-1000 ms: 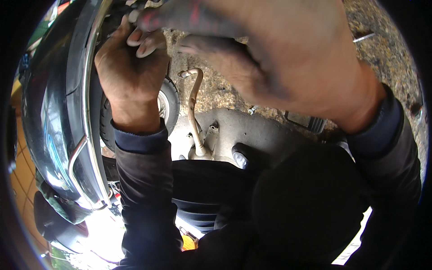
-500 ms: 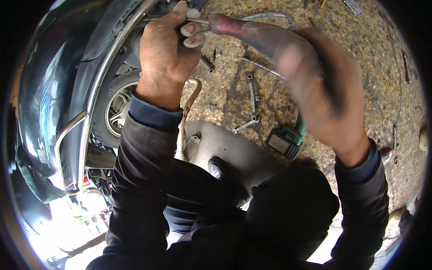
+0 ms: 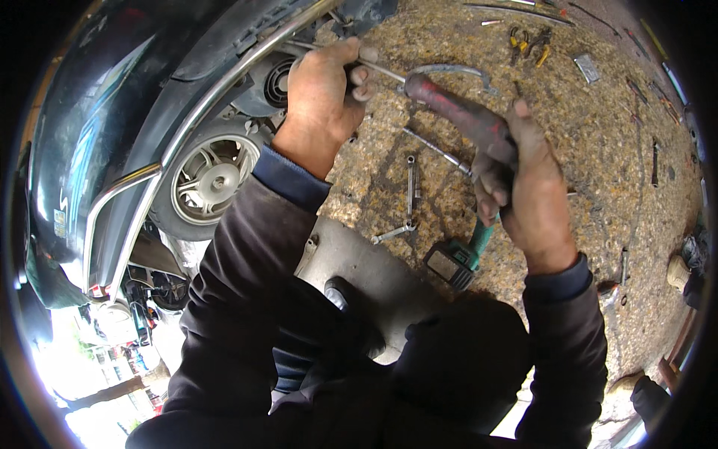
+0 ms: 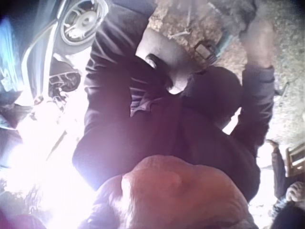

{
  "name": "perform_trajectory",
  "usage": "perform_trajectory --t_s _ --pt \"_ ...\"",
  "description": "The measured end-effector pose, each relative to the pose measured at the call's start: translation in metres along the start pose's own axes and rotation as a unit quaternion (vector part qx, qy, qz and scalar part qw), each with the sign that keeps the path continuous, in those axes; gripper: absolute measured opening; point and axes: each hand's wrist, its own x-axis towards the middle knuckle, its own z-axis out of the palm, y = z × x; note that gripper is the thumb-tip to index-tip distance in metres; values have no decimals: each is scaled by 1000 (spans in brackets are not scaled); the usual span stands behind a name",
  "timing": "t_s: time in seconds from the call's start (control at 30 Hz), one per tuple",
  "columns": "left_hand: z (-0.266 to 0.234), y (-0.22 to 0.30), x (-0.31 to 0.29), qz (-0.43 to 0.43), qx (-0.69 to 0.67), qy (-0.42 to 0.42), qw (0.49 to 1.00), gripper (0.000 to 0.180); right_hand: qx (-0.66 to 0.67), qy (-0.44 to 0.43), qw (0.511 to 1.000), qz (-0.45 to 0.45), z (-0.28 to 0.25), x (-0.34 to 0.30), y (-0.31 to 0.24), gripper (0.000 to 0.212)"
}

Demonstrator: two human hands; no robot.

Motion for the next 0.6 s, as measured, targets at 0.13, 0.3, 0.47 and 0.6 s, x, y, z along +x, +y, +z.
perform_trajectory --t_s 0.13,0.3,0.47,0.6 --pt "-4 0 5 -1 -18 10 1000 10 66 -53 996 35 -12 4 1 58" --pt "-9 -3 14 17 -55 4 998 7 77 -127 981 -128 -18 14 4 42" --pt "-13 -1 11 12 -41 17 999 8 -11 -137 965 -224 -13 18 -5 38" --pt "-16 1 12 6 -20 9 1000 9 -266 -11 890 -370 -10 7 -4 44"
